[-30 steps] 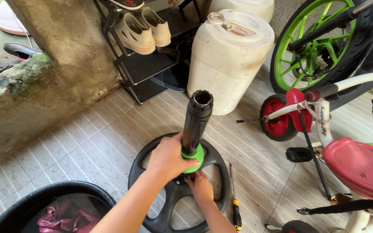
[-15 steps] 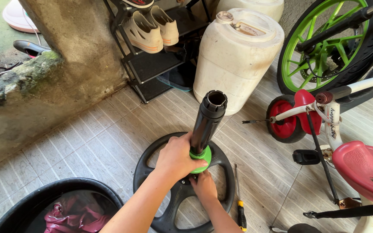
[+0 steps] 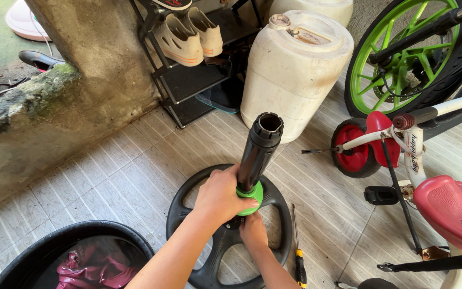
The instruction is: The person removes the fan blade from the motor housing using a screwdriver, then cleans the blade with a toothbrush. The person does not reassemble the fan in this clip.
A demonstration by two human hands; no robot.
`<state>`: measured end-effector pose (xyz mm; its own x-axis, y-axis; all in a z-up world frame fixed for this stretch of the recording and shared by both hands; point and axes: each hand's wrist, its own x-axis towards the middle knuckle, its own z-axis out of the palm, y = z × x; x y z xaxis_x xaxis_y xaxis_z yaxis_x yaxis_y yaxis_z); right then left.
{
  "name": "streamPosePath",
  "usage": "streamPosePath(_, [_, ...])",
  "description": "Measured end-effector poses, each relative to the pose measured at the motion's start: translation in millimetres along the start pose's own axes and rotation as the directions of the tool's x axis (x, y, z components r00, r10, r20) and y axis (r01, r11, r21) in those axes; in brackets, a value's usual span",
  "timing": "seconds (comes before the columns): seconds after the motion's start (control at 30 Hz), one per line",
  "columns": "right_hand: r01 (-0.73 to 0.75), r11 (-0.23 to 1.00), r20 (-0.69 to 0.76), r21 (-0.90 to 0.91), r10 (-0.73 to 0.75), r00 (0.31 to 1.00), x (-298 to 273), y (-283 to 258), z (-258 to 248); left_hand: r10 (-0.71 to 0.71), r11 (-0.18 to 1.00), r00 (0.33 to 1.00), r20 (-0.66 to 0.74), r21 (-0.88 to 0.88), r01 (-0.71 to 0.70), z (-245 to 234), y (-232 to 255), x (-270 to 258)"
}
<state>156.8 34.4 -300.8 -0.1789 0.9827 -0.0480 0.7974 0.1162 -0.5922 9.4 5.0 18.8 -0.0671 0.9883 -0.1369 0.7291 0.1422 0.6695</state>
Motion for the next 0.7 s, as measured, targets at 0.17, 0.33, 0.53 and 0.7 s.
streamPosePath(0.17, [-0.103, 0.994, 0.029, 0.031, 0.102, 0.994, -3, -6, -4, 0.028, 0.999, 1.0, -0.006, -0.026, -0.028, 2, -2, 0])
streamPosePath(0.33, [-0.093, 0.994, 0.007, -0.06, 0.094, 0.996, -5, -15, -15, 0.021, 0.999, 1.0, -0.007, -0.038, -0.022, -1, -1, -1])
streamPosePath(0.53, [-0.132, 0.98, 0.086, -0.148, 0.146, 0.986, -5, -19, -20, 0.05, 0.993, 0.998, -0.026, -0.105, -0.053, -11, 5, -4])
streamPosePath(0.7, [-0.02, 0.983, 0.046, -0.182, 0.029, 0.998, -8, -21, -18, 0.085, 0.991, 0.995, -0.046, -0.097, -0.089, -17, 9, -7])
